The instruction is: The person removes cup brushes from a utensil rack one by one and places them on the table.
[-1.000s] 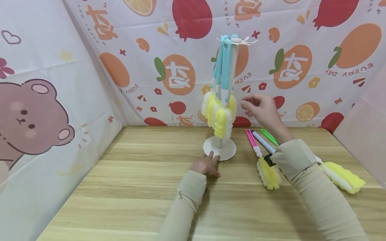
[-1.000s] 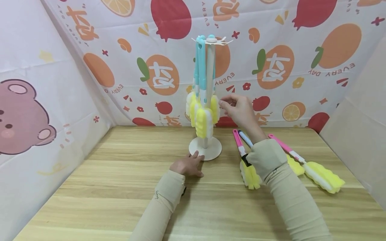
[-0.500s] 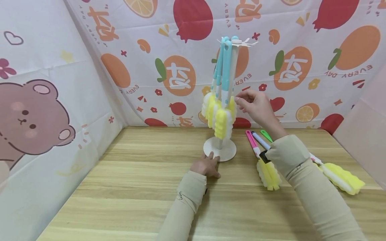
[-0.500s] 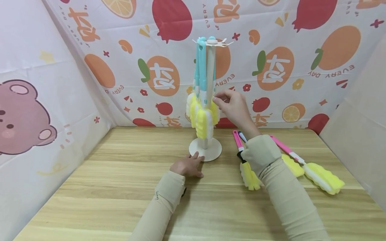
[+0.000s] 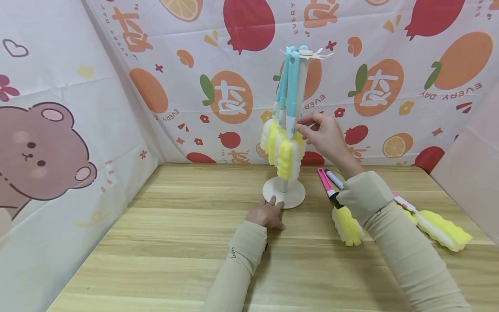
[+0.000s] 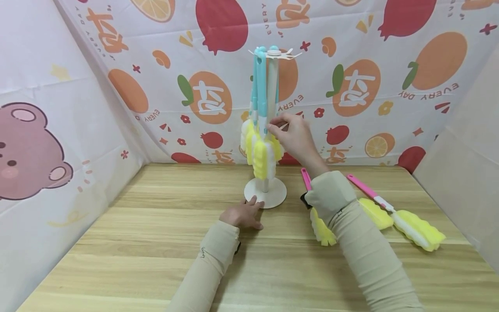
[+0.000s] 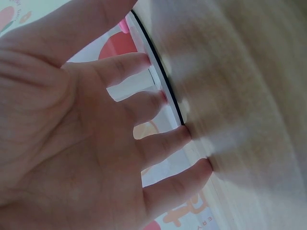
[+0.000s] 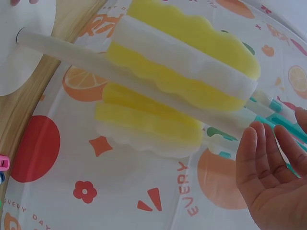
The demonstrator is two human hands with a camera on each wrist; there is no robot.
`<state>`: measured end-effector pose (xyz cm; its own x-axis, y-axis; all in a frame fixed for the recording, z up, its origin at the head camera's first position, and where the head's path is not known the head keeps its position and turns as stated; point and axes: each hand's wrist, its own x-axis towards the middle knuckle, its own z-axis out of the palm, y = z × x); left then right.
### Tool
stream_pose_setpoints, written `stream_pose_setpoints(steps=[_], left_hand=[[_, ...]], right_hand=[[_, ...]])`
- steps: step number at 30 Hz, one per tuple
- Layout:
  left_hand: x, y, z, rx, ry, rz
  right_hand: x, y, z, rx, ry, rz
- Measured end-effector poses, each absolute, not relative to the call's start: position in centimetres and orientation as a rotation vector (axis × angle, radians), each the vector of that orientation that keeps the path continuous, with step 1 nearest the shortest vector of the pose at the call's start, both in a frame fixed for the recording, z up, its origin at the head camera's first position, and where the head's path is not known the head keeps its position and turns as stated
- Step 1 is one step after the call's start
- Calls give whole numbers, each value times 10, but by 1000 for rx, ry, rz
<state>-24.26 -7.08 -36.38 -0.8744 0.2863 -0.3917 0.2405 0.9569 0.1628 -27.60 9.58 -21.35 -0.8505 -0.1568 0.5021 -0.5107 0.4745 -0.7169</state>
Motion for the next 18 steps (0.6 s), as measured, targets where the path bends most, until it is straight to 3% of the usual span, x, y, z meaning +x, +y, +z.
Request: stream_pose_setpoints(steps=[18], left_hand=[[-242,-71,-366,382,2681,158]], right_hand=[[-283,78,-213,545,-2328,1325]])
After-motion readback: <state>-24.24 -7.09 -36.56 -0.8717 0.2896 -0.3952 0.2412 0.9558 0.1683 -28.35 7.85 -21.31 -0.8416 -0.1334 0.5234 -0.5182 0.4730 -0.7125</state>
